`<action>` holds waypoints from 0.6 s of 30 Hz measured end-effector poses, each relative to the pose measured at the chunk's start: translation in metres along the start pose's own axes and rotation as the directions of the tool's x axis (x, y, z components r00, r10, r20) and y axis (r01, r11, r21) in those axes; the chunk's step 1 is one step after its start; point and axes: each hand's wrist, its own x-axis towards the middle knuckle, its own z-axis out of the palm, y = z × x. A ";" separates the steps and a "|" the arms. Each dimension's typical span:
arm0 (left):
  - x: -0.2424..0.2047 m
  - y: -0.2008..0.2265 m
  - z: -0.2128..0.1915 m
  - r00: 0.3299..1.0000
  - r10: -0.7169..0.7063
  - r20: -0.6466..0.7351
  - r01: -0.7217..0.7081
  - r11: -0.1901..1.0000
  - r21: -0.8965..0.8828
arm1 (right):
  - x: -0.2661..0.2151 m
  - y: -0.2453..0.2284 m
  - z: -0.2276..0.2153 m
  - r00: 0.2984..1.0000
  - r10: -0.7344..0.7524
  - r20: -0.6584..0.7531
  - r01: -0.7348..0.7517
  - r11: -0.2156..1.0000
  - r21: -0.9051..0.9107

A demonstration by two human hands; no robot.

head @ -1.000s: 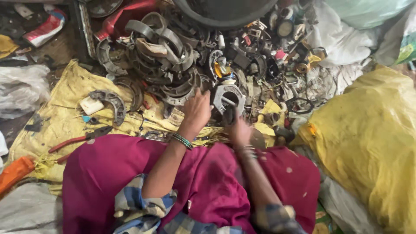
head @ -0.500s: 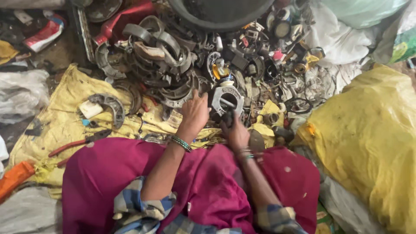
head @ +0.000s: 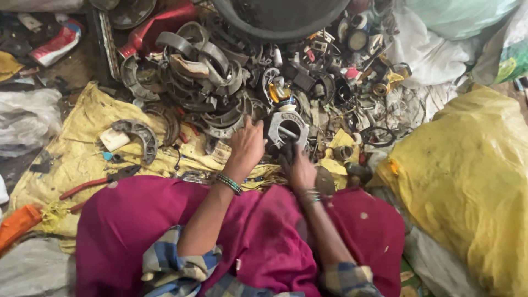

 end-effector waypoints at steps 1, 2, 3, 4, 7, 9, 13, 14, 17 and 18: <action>-0.001 0.000 -0.002 0.999 0.021 -0.025 -0.021 1.000 0.023 | -0.006 0.000 0.004 0.997 0.042 -0.058 -0.039 0.997 0.060; 0.010 0.002 -0.005 0.997 0.038 -0.071 -0.035 0.999 0.038 | 0.000 0.001 0.000 0.989 0.070 -0.127 -0.056 0.992 0.110; 0.022 0.003 -0.008 0.995 0.060 -0.080 -0.061 0.998 -0.007 | 0.012 0.003 -0.008 0.976 0.099 -0.193 -0.067 0.984 0.163; 0.009 0.002 -0.006 0.997 0.068 -0.047 -0.070 0.996 -0.056 | 0.006 0.012 -0.010 0.977 0.131 -0.170 -0.053 0.915 0.399; -0.007 0.009 -0.009 0.981 0.141 0.131 -0.099 0.954 -0.283 | 0.014 0.041 -0.031 0.988 0.145 -0.046 -0.024 0.452 0.892; 0.009 0.021 -0.015 0.940 0.153 0.304 0.001 0.892 -0.452 | 0.034 0.054 -0.042 1.000 -0.007 0.024 -0.024 0.089 0.996; -0.008 0.042 0.004 0.891 0.184 0.414 0.113 0.795 -0.597 | 0.029 0.078 -0.008 0.975 -0.127 0.183 -0.198 -0.111 0.974; -0.011 0.046 0.011 0.918 0.226 0.327 0.019 0.796 -0.606 | 0.027 0.083 0.003 0.966 -0.173 0.193 -0.221 -0.157 0.963; -0.017 0.055 0.031 0.947 0.170 0.271 -0.009 0.861 -0.509 | 0.030 0.104 0.026 0.937 -0.287 0.198 -0.274 -0.253 0.928; -0.021 0.057 0.037 0.943 0.150 0.298 0.012 0.878 -0.479 | 0.031 0.111 0.030 0.927 -0.319 0.198 -0.291 -0.278 0.915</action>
